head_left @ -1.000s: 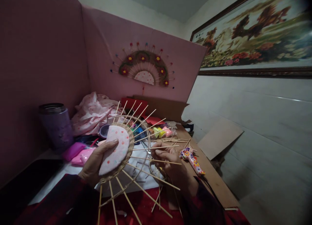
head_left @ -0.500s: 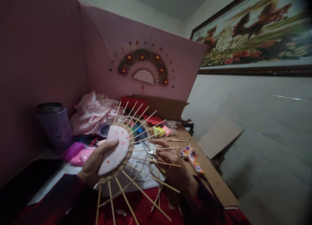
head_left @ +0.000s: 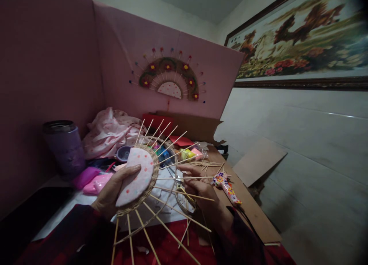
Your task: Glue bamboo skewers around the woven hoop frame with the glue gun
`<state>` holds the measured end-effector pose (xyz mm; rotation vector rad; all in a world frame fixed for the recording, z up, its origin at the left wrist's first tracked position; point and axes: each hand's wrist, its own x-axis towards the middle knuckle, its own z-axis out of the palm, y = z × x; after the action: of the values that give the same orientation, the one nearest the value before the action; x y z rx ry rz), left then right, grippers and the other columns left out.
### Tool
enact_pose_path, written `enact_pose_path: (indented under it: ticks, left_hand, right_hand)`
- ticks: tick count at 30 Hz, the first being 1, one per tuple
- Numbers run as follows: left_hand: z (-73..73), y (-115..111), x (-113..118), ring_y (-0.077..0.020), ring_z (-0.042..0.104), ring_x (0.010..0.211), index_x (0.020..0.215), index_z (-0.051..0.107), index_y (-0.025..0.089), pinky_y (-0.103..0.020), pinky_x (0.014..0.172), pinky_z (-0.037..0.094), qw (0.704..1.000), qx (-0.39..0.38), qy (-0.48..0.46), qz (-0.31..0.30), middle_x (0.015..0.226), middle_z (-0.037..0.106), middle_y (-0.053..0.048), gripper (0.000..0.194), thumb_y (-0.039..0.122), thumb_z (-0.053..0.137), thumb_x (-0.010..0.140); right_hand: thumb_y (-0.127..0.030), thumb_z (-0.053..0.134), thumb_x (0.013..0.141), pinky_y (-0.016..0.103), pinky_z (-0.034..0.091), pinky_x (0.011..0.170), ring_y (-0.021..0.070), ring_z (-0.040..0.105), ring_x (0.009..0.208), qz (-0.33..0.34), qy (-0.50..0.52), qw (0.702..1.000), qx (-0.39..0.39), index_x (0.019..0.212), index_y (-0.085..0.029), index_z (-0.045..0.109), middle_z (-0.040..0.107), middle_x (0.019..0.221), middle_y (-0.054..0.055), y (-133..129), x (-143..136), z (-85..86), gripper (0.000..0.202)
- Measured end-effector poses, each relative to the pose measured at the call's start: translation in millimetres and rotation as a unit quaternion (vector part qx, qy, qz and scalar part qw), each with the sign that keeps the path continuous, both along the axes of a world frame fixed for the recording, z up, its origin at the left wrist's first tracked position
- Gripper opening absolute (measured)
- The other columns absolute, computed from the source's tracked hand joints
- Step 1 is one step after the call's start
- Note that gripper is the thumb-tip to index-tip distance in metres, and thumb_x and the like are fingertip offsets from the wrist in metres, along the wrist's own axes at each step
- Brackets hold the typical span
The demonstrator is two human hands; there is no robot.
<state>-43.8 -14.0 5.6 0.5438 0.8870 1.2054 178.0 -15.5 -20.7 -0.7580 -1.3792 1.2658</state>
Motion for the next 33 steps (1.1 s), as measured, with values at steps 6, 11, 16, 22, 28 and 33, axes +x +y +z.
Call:
enact_pose_path:
  ticks: [6, 11, 16, 22, 28, 33]
  left_hand:
    - [3.4, -1.9, 2.0, -0.0206, 0.067, 0.052, 0.106, 0.062, 0.008, -0.027, 0.047, 0.054, 1.000, 0.007, -0.007, -0.002, 0.079, 0.073, -0.014, 0.032, 0.008, 0.055, 0.075]
    - [2.5, -1.6, 1.0, -0.0224, 0.066, 0.049, 0.109, 0.061, 0.009, -0.029, 0.042, 0.053, 1.000, 0.004, 0.001, -0.002, 0.076, 0.073, -0.014, 0.034, 0.008, 0.055, 0.075]
    - [1.0, -0.6, -1.0, -0.0207, 0.064, 0.045, 0.107, 0.061, 0.008, -0.027, 0.040, 0.052, 1.000, -0.009, 0.005, 0.009, 0.069, 0.072, -0.012, 0.031, 0.011, 0.056, 0.076]
    - [1.2, 0.7, -0.6, -0.0203, 0.065, 0.047, 0.105, 0.061, 0.007, -0.027, 0.042, 0.053, 1.000, -0.012, -0.010, 0.016, 0.067, 0.071, -0.012, 0.028, 0.010, 0.053, 0.078]
    - [-7.5, 8.3, -6.1, -0.0200, 0.065, 0.048, 0.096, 0.063, 0.006, -0.028, 0.045, 0.055, 1.000, 0.004, -0.011, 0.026, 0.064, 0.070, -0.012, 0.022, 0.013, 0.056, 0.077]
    - [-7.8, 8.3, -7.4, -0.0204, 0.064, 0.046, 0.090, 0.064, 0.005, -0.030, 0.045, 0.056, 0.999, -0.012, -0.022, 0.020, 0.061, 0.070, -0.012, 0.018, 0.014, 0.058, 0.076]
  right_hand:
    - [-0.017, 0.059, 0.067, 0.020, 0.015, 0.043, 0.0053, 0.019, 0.046, -0.004, 0.078, 0.994, -0.078, 0.095, -0.022, 0.068, 0.035, 0.053, -0.006, -0.7, -5.2, -1.6, 0.030]
    - [-0.015, 0.056, 0.064, 0.021, 0.014, 0.043, 0.0054, 0.019, 0.045, -0.036, 0.059, 0.997, -0.044, 0.092, -0.020, 0.070, 0.035, 0.049, -0.007, 0.0, -6.5, -1.5, 0.031]
    - [-0.018, 0.055, 0.064, 0.022, 0.021, 0.046, 0.0074, 0.022, 0.046, -0.062, 0.022, 0.997, -0.035, 0.085, -0.020, 0.073, 0.038, 0.047, -0.005, 4.5, -6.1, -9.1, 0.028]
    - [-0.019, 0.061, 0.063, 0.020, 0.015, 0.043, 0.0042, 0.020, 0.044, -0.007, 0.061, 0.996, -0.066, 0.082, -0.017, 0.072, 0.032, 0.049, -0.008, 4.2, -6.1, -8.1, 0.022]
    - [-0.024, 0.069, 0.066, 0.021, 0.010, 0.042, 0.0040, 0.018, 0.044, 0.006, 0.043, 0.993, -0.114, 0.089, -0.016, 0.071, 0.032, 0.048, -0.008, -3.7, -5.5, 1.7, 0.024]
    - [-0.019, 0.068, 0.061, 0.022, 0.013, 0.044, 0.0044, 0.022, 0.046, -0.003, 0.018, 0.994, -0.110, 0.087, -0.018, 0.072, 0.042, 0.053, -0.005, -0.5, -2.6, -0.6, 0.027]
